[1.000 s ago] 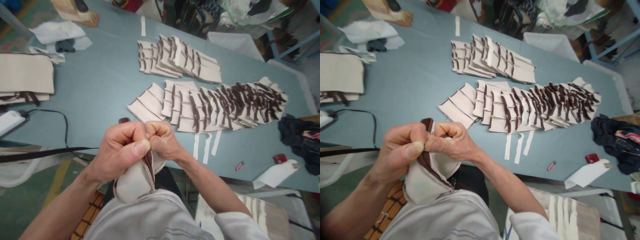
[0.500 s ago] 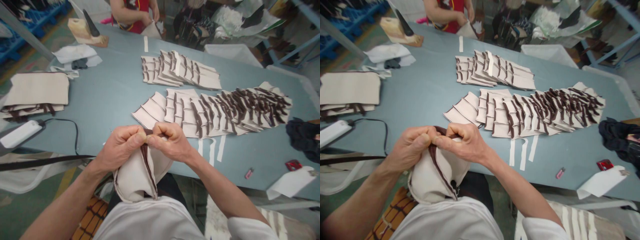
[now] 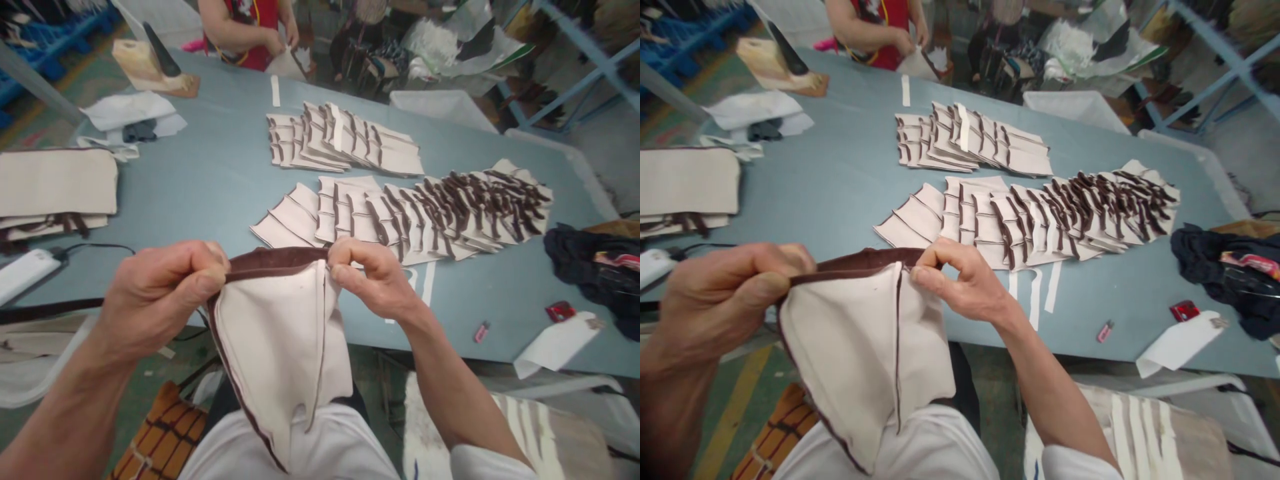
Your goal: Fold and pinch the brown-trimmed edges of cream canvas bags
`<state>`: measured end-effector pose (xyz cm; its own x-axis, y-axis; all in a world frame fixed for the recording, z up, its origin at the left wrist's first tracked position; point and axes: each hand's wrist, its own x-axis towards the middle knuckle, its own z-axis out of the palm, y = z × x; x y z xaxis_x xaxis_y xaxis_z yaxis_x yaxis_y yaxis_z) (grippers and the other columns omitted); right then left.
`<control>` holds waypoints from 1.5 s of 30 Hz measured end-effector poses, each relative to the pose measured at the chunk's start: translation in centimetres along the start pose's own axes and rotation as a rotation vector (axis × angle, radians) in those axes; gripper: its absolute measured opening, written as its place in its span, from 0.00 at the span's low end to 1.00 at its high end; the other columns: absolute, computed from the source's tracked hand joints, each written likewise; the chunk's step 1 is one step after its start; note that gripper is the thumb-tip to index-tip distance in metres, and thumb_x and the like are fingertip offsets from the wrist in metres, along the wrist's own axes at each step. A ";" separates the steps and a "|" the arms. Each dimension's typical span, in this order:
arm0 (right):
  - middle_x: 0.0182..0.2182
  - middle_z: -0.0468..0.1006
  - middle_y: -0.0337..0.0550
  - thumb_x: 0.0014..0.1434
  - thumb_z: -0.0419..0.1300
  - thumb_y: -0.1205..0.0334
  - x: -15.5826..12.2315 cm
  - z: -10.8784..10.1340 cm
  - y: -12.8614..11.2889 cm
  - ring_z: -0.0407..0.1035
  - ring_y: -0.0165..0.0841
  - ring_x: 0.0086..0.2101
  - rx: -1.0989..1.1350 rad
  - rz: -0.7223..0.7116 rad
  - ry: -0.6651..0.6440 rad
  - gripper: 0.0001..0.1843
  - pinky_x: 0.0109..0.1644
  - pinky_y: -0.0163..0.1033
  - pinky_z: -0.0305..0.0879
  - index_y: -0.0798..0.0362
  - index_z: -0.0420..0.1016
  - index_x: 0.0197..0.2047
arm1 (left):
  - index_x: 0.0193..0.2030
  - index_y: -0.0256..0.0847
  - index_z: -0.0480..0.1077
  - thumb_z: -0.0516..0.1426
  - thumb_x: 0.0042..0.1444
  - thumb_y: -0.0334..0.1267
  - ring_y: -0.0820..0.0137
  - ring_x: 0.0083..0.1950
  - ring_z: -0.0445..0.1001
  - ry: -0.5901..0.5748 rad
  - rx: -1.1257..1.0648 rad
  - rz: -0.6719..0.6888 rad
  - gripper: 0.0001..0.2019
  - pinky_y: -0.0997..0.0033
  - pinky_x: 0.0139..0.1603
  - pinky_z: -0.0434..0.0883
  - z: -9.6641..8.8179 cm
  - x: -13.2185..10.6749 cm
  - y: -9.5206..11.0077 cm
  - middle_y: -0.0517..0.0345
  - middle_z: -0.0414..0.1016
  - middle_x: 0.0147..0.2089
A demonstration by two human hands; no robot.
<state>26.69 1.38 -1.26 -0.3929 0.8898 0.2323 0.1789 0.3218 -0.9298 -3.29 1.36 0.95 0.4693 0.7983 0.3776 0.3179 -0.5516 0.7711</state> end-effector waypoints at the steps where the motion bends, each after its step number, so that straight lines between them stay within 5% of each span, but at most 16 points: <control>1: 0.26 0.74 0.39 0.70 0.62 0.42 -0.3 -0.2 -0.7 0.65 0.32 0.29 -0.007 -0.013 0.017 0.25 0.35 0.39 0.60 0.51 0.71 0.28 | 0.28 0.42 0.66 0.57 0.73 0.47 0.69 0.28 0.71 -0.040 -0.084 -0.016 0.21 0.71 0.28 0.70 0.1 0.1 -0.4 0.60 0.70 0.24; 5: 0.26 0.75 0.39 0.69 0.63 0.46 -0.1 -0.5 -3.4 0.64 0.31 0.26 -0.020 -0.005 0.019 0.20 0.31 0.37 0.59 0.51 0.74 0.30 | 0.38 0.39 0.76 0.57 0.69 0.62 0.66 0.37 0.77 -0.221 -0.157 -0.076 0.25 0.70 0.37 0.73 1.2 1.6 -0.7 0.54 0.80 0.36; 8: 0.23 0.71 0.36 0.67 0.65 0.52 0.9 -0.6 -4.4 0.60 0.28 0.24 -0.053 -0.023 -0.020 0.17 0.28 0.36 0.54 0.52 0.74 0.30 | 0.40 0.38 0.77 0.57 0.64 0.69 0.65 0.39 0.77 -0.234 -0.158 -0.030 0.31 0.70 0.41 0.73 2.5 3.2 0.5 0.52 0.81 0.38; 13: 0.21 0.64 0.32 0.65 0.66 0.56 1.8 -0.7 -4.1 0.54 0.25 0.23 -0.069 -0.042 -0.070 0.18 0.25 0.34 0.48 0.52 0.70 0.26 | 0.36 0.38 0.78 0.66 0.64 0.55 0.68 0.34 0.76 -0.206 -0.318 -0.069 0.19 0.71 0.37 0.73 4.2 4.4 1.5 0.55 0.80 0.33; 19: 0.20 0.62 0.30 0.64 0.67 0.56 1.1 -0.3 -3.1 0.53 0.24 0.22 -0.042 -0.032 -0.083 0.19 0.26 0.33 0.48 0.52 0.68 0.25 | 0.36 0.38 0.78 0.67 0.63 0.42 0.71 0.33 0.77 -0.256 -0.344 -0.135 0.09 0.76 0.37 0.74 4.5 3.3 1.1 0.57 0.82 0.33; 28: 0.21 0.62 0.31 0.64 0.64 0.54 0.3 0.4 -2.2 0.53 0.25 0.23 0.005 0.044 -0.126 0.19 0.27 0.34 0.48 0.52 0.66 0.25 | 0.39 0.37 0.77 0.59 0.69 0.39 0.70 0.37 0.76 -0.389 -0.338 -0.211 0.09 0.75 0.39 0.72 5.0 2.3 1.3 0.57 0.81 0.35; 35: 0.24 0.65 0.32 0.60 0.68 0.38 0.1 0.6 -1.6 0.56 0.25 0.26 -0.025 0.071 -0.199 0.27 0.31 0.35 0.51 0.52 0.67 0.28 | 0.39 0.40 0.74 0.53 0.72 0.40 0.71 0.35 0.73 -0.369 -0.254 -0.229 0.12 0.74 0.37 0.69 5.2 1.7 2.3 0.61 0.77 0.35; 45: 0.25 0.67 0.33 0.59 0.71 0.40 0.6 0.7 -0.8 0.56 0.26 0.27 0.144 0.152 -0.253 0.26 0.31 0.34 0.52 0.52 0.69 0.29 | 0.35 0.41 0.70 0.50 0.74 0.39 0.71 0.30 0.68 -0.299 -0.285 -0.263 0.15 0.72 0.33 0.66 5.8 1.8 2.8 0.63 0.70 0.30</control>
<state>25.66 1.46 -0.61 -0.5861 0.8098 0.0262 0.1306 0.1263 -0.9834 3.22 -0.10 0.82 0.6331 0.7738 0.0197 0.2387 -0.2193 0.9460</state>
